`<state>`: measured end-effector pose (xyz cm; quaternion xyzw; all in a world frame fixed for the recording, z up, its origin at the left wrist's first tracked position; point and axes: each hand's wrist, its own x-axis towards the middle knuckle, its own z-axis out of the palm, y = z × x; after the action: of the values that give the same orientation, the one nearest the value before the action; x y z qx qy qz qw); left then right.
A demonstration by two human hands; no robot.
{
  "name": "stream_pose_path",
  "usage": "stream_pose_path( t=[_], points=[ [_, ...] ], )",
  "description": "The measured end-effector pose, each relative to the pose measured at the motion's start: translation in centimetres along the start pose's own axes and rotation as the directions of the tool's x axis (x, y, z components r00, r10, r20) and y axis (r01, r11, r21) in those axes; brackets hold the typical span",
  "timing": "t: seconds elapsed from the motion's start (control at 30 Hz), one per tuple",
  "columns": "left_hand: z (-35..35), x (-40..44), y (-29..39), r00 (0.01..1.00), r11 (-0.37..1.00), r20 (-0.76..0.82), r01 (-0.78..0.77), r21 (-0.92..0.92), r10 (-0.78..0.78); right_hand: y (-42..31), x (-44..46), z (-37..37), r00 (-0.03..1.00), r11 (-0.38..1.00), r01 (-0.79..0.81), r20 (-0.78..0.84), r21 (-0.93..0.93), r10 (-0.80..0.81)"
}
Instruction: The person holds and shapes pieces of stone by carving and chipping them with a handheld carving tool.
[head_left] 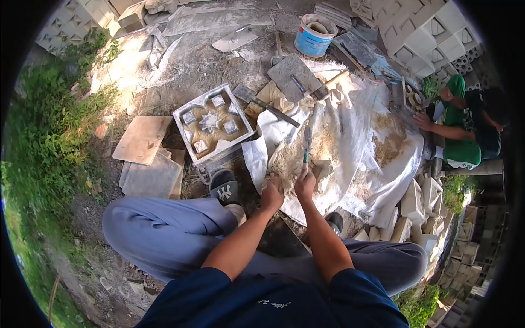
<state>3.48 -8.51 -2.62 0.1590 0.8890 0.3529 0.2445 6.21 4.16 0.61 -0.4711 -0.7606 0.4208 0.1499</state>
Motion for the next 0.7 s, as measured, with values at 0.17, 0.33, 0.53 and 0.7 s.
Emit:
stream_pose_path(
  t=[0.17, 0.33, 0.53, 0.7],
  points=[
    [-1.3, 0.0, 1.2, 0.993, 0.992, -0.039, -0.111, 0.053, 0.114, 2.8, 0.7, 1.0, 0.985, 0.970, -0.127, 0.084, -0.209, 0.147],
    [-0.2, 0.0, 0.2, 0.994, 0.994, -0.064, -0.084, 0.066, 0.088, -1.1, -0.2, -0.2, 0.997, 0.997, -0.077, -0.005, -0.008, 0.077],
    [-0.5, 0.2, 0.6, 0.983, 0.989, -0.111, -0.145, 0.025, 0.147, 2.3, 0.1, 0.8, 0.987, 0.970, -0.143, 0.043, -0.198, 0.155],
    [-0.4, 0.1, 0.4, 0.996, 0.995, 0.017, 0.089, -0.050, -0.088, -0.3, 0.4, 0.2, 0.991, 0.991, -0.107, 0.077, -0.077, 0.113]
  ],
)
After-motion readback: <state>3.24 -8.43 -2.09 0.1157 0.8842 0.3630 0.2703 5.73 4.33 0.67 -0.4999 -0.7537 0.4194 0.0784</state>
